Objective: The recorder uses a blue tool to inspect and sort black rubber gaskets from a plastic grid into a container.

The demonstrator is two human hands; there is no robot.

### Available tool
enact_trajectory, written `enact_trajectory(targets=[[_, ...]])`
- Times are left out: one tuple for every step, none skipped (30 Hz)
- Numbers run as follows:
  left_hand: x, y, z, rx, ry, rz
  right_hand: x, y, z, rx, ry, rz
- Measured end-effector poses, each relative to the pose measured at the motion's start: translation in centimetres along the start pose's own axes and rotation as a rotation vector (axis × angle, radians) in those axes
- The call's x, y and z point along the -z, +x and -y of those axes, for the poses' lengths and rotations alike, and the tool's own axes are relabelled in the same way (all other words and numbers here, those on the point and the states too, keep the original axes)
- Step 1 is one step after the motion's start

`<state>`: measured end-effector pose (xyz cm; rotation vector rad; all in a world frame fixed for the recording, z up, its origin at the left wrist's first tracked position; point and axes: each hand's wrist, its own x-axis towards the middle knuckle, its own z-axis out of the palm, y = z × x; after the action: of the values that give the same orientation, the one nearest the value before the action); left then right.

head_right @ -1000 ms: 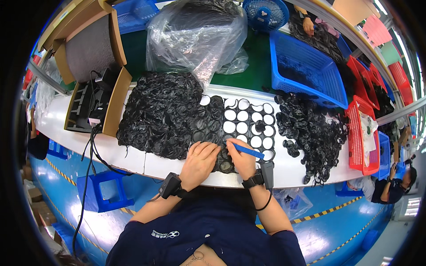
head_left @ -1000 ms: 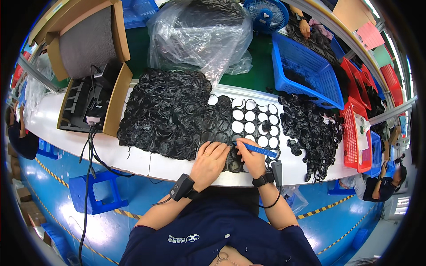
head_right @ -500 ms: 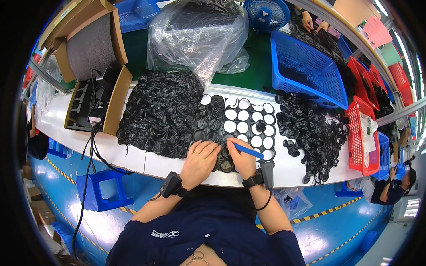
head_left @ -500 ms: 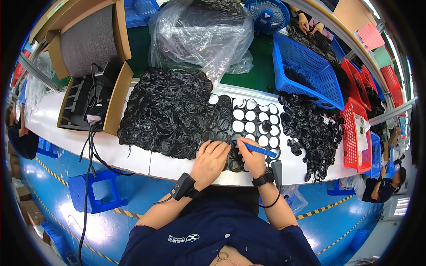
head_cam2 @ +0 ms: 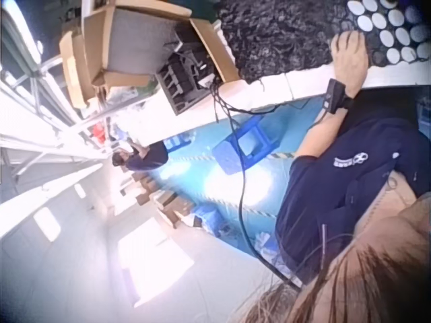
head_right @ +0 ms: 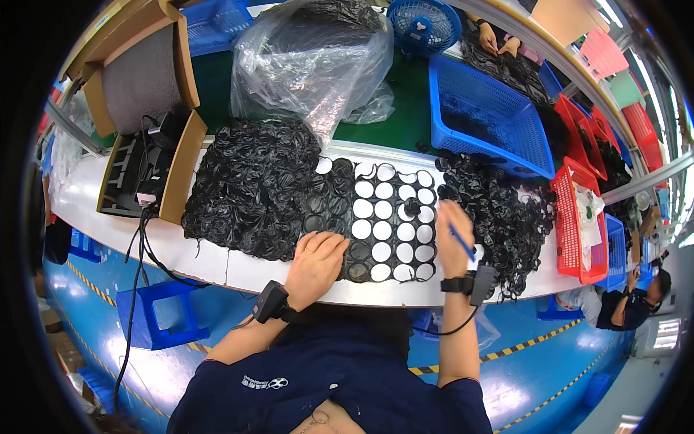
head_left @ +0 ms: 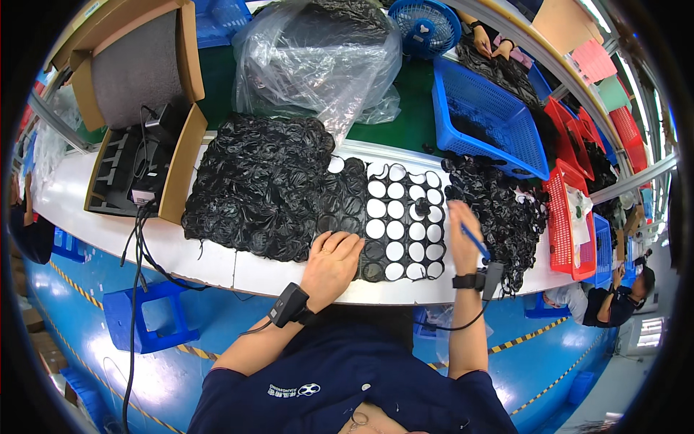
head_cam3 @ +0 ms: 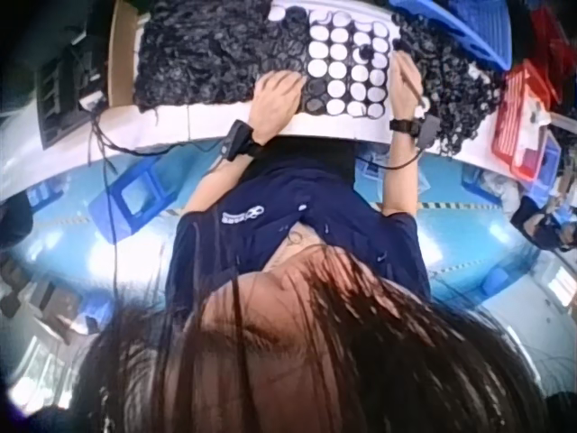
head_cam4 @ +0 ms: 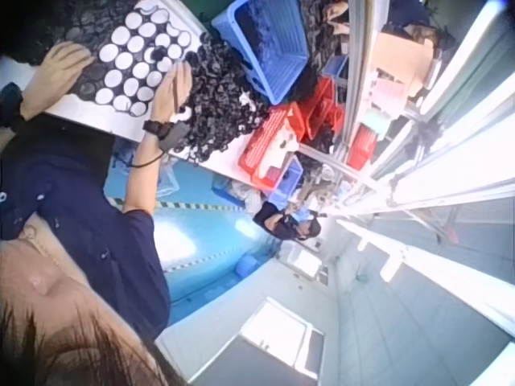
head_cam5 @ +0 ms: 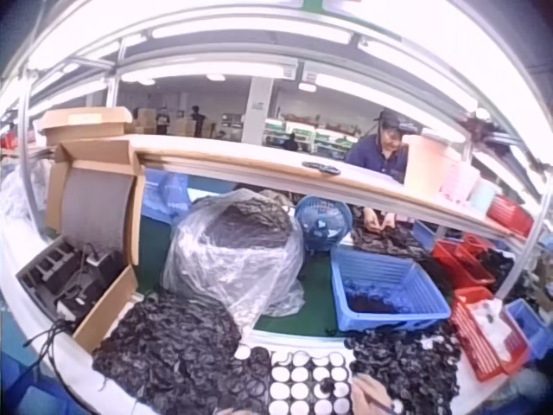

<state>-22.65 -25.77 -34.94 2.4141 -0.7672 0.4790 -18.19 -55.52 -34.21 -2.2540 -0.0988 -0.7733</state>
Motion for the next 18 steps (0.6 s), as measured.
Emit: enact_trajectory(targets=[[0.0, -0.3, 0.3, 0.012, 0.01, 0.0, -1.1, -0.5, 2.6, -0.005, 0.033, 0.154], [0.2, -0.3, 0.4, 0.014, 0.017, -0.002, -2.0, -0.8, 4.0, 0.123, -0.061, 0.205], [0.2, -0.3, 0.3, 0.012, 0.019, 0.001, -2.2, -0.7, 4.2, 0.19, -0.156, 0.231], [0.1, -0.3, 0.3, 0.012, 0.012, -0.003, -2.5, -0.5, 4.1, 0.257, -0.25, 0.257], [0.1, -0.3, 0.2, 0.009, 0.004, -0.009, -2.5, -0.3, 3.2, 0.292, -0.199, 0.25], [0.1, -0.2, 0.2, 0.008, -0.004, -0.016, -2.4, 0.0, 2.0, 0.211, -0.075, 0.198], [0.1, -0.1, 0.3, 0.005, -0.003, -0.015, -1.7, 0.3, 0.9, 0.083, -0.121, 0.071], [0.2, -0.1, 0.2, 0.007, -0.001, -0.009, -0.8, 1.3, 0.2, -0.183, 0.107, -0.069], [0.2, -0.2, 0.2, 0.014, 0.005, -0.003, 0.8, 2.6, -0.3, -0.214, 0.048, -0.152], [0.2, 0.0, -0.1, 0.004, -0.004, -0.004, 3.0, 3.1, -3.0, -0.157, -0.265, -0.085], [0.2, -0.1, -0.1, 0.012, -0.007, -0.002, 3.9, 2.5, -3.8, -0.126, -0.489, -0.077], [0.1, 0.0, 0.1, 0.024, -0.006, -0.004, 4.4, 2.0, -4.2, -0.088, -0.708, -0.065], [0.1, 0.2, 0.3, 0.021, -0.01, -0.008, 5.3, 1.8, -4.6, -0.125, -0.582, -0.051], [0.4, 0.0, 0.3, 0.02, -0.011, 0.001, 6.2, 1.5, -4.3, -0.165, -0.456, -0.031], [0.5, -0.1, 0.1, 0.019, -0.012, 0.011, 6.6, 1.4, -3.8, -0.209, -0.419, -0.102], [0.5, -0.2, -0.2, 0.019, -0.016, 0.015, 6.6, 0.9, -3.8, -0.213, -0.422, -0.1], [0.6, 0.1, -0.1, 0.021, -0.02, 0.004, 6.4, 0.6, -3.9, -0.304, -0.329, -0.148], [0.7, 0.3, -0.1, 0.023, -0.023, -0.007, 6.2, 0.2, -4.0, -0.393, -0.233, -0.196]])
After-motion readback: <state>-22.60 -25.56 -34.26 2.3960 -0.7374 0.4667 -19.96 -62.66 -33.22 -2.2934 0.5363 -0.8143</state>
